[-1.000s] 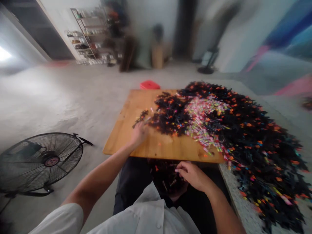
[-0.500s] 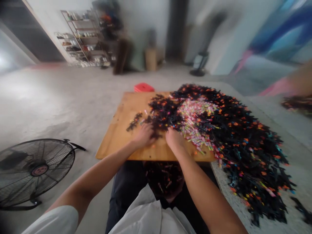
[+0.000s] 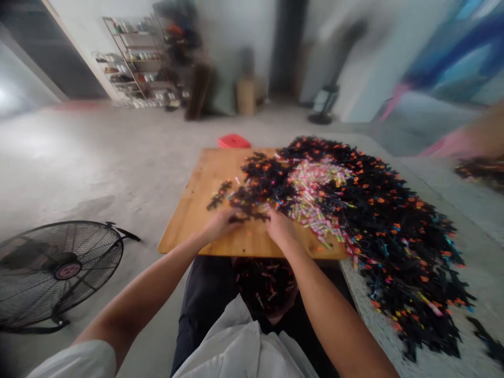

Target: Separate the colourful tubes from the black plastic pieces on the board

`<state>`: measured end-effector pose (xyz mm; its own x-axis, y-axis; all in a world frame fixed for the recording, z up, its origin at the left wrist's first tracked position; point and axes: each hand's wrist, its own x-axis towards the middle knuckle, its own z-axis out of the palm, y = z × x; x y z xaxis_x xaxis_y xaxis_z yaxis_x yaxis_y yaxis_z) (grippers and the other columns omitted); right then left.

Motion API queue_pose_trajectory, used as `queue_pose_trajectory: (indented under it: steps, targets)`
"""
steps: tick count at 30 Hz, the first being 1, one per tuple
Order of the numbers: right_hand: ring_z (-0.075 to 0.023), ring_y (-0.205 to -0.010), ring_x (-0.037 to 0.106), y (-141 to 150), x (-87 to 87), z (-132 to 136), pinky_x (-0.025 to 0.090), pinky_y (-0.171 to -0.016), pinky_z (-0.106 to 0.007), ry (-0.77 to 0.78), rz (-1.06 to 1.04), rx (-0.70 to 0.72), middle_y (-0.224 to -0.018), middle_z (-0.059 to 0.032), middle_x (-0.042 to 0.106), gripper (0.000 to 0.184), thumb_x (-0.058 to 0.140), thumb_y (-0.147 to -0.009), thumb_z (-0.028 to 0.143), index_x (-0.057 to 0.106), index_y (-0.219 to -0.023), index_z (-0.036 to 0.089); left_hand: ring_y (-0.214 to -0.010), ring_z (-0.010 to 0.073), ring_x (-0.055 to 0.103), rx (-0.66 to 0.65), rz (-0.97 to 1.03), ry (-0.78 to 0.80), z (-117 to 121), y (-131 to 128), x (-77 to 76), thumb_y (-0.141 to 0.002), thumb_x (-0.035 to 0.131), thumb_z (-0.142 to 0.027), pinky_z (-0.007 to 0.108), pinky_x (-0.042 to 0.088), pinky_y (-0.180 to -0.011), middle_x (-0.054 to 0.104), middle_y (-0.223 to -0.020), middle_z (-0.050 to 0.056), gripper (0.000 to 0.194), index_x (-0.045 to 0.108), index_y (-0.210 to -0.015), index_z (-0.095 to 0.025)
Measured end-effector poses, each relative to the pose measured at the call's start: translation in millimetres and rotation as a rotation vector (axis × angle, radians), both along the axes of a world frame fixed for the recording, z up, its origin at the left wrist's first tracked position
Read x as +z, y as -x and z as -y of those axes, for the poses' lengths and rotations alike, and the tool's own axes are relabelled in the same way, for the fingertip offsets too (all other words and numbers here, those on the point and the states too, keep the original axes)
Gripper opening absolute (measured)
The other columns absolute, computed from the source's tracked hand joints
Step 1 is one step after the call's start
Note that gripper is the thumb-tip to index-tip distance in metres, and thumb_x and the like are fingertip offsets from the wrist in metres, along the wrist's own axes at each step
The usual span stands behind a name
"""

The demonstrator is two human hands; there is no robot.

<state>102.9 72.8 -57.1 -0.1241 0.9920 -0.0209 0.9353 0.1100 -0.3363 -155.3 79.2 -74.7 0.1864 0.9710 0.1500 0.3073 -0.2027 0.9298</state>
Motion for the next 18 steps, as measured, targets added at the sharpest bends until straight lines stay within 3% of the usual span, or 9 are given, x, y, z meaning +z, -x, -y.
queue_pose_trajectory:
  steps: [3, 4, 7, 10, 12, 16, 18]
  targets:
    - [-0.0243, -0.09, 0.071, 0, 2.0, -1, 0.043, -0.073, -0.028, 0.002, -0.018, -0.045, -0.1, -0.0096, 0.078, 0.022, 0.055, -0.101, 0.028, 0.072, -0.111, 0.02, -0.085, 0.0213, 0.068, -0.013, -0.055, 0.008, 7, 6, -2.1, -0.078, 0.076, -0.026, 0.032, 0.053, -0.082, 0.076, -0.094, 0.006, 0.019, 0.075, -0.096, -0.02]
    - [-0.024, -0.089, 0.071, 2, 2.4, 0, 0.043, -0.073, -0.028, -0.012, -0.014, -0.035, -0.099, -0.0099, 0.079, 0.022, 0.054, -0.101, 0.027, 0.072, -0.111, 0.02, -0.08, 0.0196, 0.067, 0.043, -0.027, 0.033, 8, 7, -1.8, -0.079, 0.074, -0.027, 0.03, 0.053, -0.076, 0.075, -0.087, 0.005, 0.016, 0.073, -0.093, -0.019]
    - [-0.0239, -0.092, 0.071, 18, 1.3, 7, 0.042, -0.075, -0.028, -0.042, 0.002, 0.095, -0.104, -0.0117, 0.078, 0.022, 0.054, -0.099, 0.024, 0.073, -0.11, 0.018, -0.059, 0.0138, 0.059, 0.206, 0.171, 0.158, 12, 11, 1.7, -0.078, 0.072, -0.032, 0.025, 0.047, -0.058, 0.065, -0.066, -0.001, 0.018, 0.064, -0.086, -0.018]
    - [-0.0215, -0.094, 0.071, 33, -2.2, 12, 0.043, -0.075, -0.026, -0.015, -0.051, 0.202, -0.106, -0.008, 0.079, 0.022, 0.056, -0.101, 0.03, 0.073, -0.112, 0.022, -0.049, 0.0097, 0.055, 0.258, 0.342, 0.245, 15, 17, 6.7, -0.076, 0.072, -0.034, 0.021, 0.041, -0.049, 0.063, -0.064, -0.004, 0.025, 0.058, -0.088, -0.018]
    - [-0.0203, -0.091, 0.071, 34, -3.7, 10, 0.043, -0.074, -0.025, -0.015, -0.073, 0.158, -0.103, -0.0063, 0.079, 0.026, 0.05, -0.105, 0.032, 0.073, -0.113, 0.023, -0.048, 0.0089, 0.057, 0.248, 0.384, 0.28, 19, 21, 9.5, -0.073, 0.075, -0.034, 0.021, 0.042, -0.048, 0.067, -0.07, -0.003, 0.033, 0.058, -0.096, -0.018]
    - [-0.0251, -0.09, 0.073, 26, -2.0, -7, 0.044, -0.074, -0.029, -0.021, 0.027, -0.085, -0.101, -0.0124, 0.079, 0.034, 0.043, -0.107, 0.032, 0.069, -0.123, 0.019, -0.05, 0.0097, 0.06, 0.177, 0.416, 0.326, 30, 23, 16.0, -0.073, 0.077, -0.037, 0.022, 0.047, -0.05, 0.07, -0.077, -0.002, 0.046, 0.059, -0.112, -0.018]
    - [-0.0264, -0.094, 0.073, 24, -0.1, -14, 0.046, -0.076, -0.03, 0.009, 0.09, -0.083, -0.107, -0.0146, 0.078, 0.035, 0.044, -0.107, 0.032, 0.066, -0.131, 0.018, -0.051, 0.0094, 0.06, 0.121, 0.433, 0.33, 34, 18, 21.6, -0.077, 0.077, -0.042, 0.021, 0.046, -0.05, 0.07, -0.077, -0.002, 0.046, 0.06, -0.113, -0.018]
